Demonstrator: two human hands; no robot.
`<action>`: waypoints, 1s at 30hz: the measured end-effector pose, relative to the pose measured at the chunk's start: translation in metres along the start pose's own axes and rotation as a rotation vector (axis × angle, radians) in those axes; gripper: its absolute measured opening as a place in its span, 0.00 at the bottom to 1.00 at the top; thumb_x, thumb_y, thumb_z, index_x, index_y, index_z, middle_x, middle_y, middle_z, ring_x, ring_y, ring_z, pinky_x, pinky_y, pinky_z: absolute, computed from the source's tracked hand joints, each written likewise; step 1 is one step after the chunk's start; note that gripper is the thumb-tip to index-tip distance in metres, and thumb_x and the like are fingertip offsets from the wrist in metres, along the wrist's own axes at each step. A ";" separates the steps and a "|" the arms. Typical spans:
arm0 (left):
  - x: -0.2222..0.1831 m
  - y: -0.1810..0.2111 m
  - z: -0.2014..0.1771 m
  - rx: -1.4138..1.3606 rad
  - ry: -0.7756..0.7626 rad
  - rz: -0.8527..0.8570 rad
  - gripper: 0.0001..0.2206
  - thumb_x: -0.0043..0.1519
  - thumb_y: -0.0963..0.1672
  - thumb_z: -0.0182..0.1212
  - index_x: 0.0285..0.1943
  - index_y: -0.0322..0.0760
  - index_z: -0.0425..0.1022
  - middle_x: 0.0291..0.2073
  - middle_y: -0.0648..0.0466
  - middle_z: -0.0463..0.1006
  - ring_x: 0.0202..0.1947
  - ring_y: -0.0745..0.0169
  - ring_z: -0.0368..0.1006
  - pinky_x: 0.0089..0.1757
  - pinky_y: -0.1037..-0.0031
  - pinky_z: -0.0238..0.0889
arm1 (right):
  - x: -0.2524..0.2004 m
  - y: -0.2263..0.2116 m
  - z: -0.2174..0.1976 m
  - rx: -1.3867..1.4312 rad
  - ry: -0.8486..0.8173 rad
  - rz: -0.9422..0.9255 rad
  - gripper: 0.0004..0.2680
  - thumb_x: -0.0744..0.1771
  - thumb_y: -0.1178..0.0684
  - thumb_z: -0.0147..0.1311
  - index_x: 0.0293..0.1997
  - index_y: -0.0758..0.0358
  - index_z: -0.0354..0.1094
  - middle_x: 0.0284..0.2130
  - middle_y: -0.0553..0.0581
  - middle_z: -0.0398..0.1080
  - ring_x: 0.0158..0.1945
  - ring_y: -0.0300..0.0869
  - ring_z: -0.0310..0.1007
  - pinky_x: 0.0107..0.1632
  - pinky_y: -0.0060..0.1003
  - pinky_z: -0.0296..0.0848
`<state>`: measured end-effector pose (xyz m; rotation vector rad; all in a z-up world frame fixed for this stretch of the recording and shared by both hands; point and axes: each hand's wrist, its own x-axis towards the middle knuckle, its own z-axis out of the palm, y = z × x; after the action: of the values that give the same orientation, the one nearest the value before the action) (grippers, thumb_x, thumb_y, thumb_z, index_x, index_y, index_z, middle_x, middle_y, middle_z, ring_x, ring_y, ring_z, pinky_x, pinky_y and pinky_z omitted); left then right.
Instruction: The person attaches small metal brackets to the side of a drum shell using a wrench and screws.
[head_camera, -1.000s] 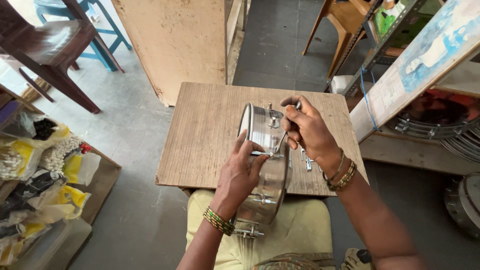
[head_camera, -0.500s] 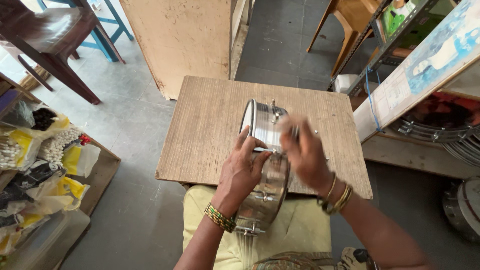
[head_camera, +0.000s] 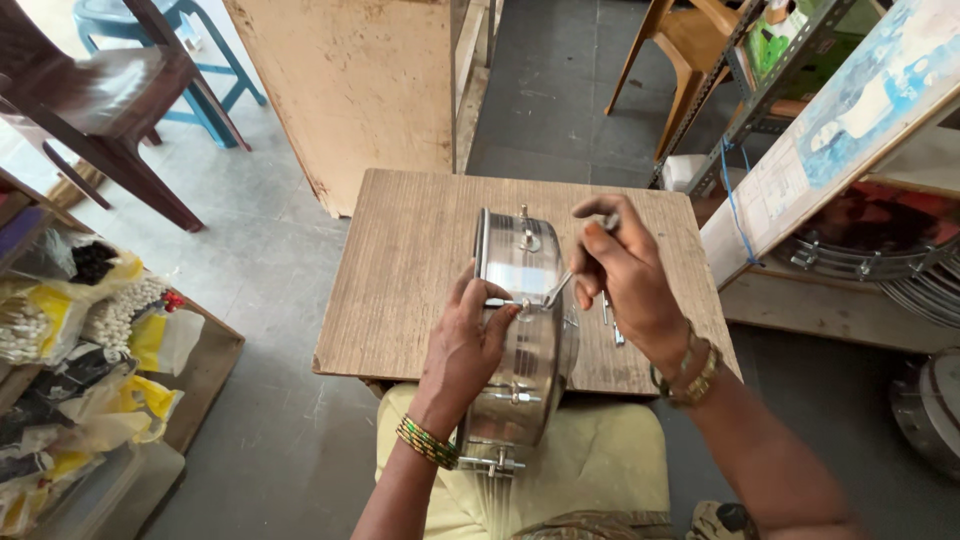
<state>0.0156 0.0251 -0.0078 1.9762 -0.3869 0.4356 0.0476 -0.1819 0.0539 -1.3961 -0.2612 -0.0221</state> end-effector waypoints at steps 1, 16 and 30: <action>-0.001 0.002 0.000 -0.008 -0.002 -0.001 0.08 0.63 0.44 0.65 0.46 0.37 0.72 0.63 0.38 0.70 0.62 0.35 0.69 0.45 0.57 0.72 | 0.009 0.002 0.003 0.006 -0.013 0.043 0.07 0.72 0.53 0.43 0.53 0.62 0.60 0.26 0.53 0.66 0.20 0.32 0.59 0.22 0.29 0.67; -0.006 0.005 0.005 -0.004 0.000 -0.033 0.10 0.61 0.46 0.66 0.47 0.42 0.73 0.65 0.36 0.69 0.49 0.40 0.78 0.38 0.58 0.72 | 0.025 0.007 0.023 -0.369 -0.031 0.203 0.06 0.71 0.52 0.44 0.50 0.60 0.64 0.21 0.50 0.64 0.17 0.31 0.56 0.17 0.28 0.57; -0.001 -0.008 -0.001 0.044 0.106 0.016 0.09 0.64 0.45 0.65 0.47 0.39 0.71 0.58 0.38 0.74 0.53 0.33 0.75 0.41 0.56 0.71 | -0.075 0.044 -0.019 -0.391 0.220 -0.547 0.05 0.73 0.57 0.46 0.54 0.63 0.59 0.46 0.58 0.75 0.40 0.40 0.77 0.44 0.36 0.80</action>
<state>0.0181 0.0299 -0.0141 1.9838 -0.3288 0.5608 -0.0150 -0.2029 -0.0058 -1.6539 -0.4650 -0.7066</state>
